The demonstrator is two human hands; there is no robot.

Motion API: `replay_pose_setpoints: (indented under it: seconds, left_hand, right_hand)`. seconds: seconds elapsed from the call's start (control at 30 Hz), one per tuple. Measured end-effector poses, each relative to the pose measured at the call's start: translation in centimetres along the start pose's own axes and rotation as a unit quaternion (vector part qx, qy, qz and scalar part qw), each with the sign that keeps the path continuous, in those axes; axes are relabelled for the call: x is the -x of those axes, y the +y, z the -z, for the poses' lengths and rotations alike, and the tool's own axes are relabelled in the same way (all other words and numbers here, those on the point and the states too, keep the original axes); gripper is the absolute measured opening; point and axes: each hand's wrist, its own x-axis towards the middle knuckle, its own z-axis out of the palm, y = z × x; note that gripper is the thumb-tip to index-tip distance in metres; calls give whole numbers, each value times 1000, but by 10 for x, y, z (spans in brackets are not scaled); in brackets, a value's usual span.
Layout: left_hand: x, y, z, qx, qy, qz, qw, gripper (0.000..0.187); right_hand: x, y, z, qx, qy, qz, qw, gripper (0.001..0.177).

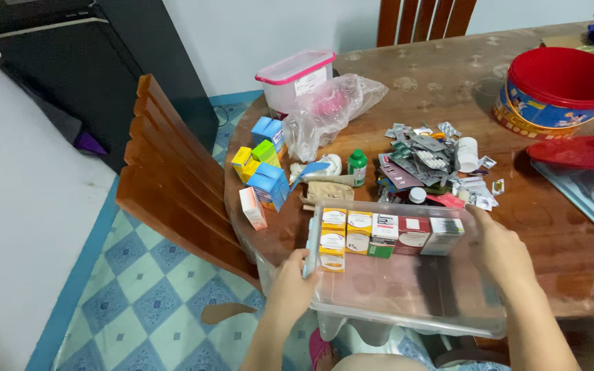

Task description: The person organizes various medicine boxes, blister packs, and bottles on a table. They place items into a clear plastic container and a red bucket, then close the container lid. The person handles multiple medicine packages and containers throughout the task.

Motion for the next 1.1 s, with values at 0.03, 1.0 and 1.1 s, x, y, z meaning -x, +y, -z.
replay_pose_setpoints:
  seconds: [0.03,1.0,1.1]
  left_hand:
    - [1,2,-5,3,-2,-11,1000,51]
    - [-2,4,-72,45,-20,-65,997,54]
    - [-2,3,-71,51,-13,-94,994,54]
  right_hand:
    - [2,8,1,-8,5,-5,1000,73]
    - [-5,28,6,88,103,53,989,62]
    - [4,-9,-4,9,117,158,981,49]
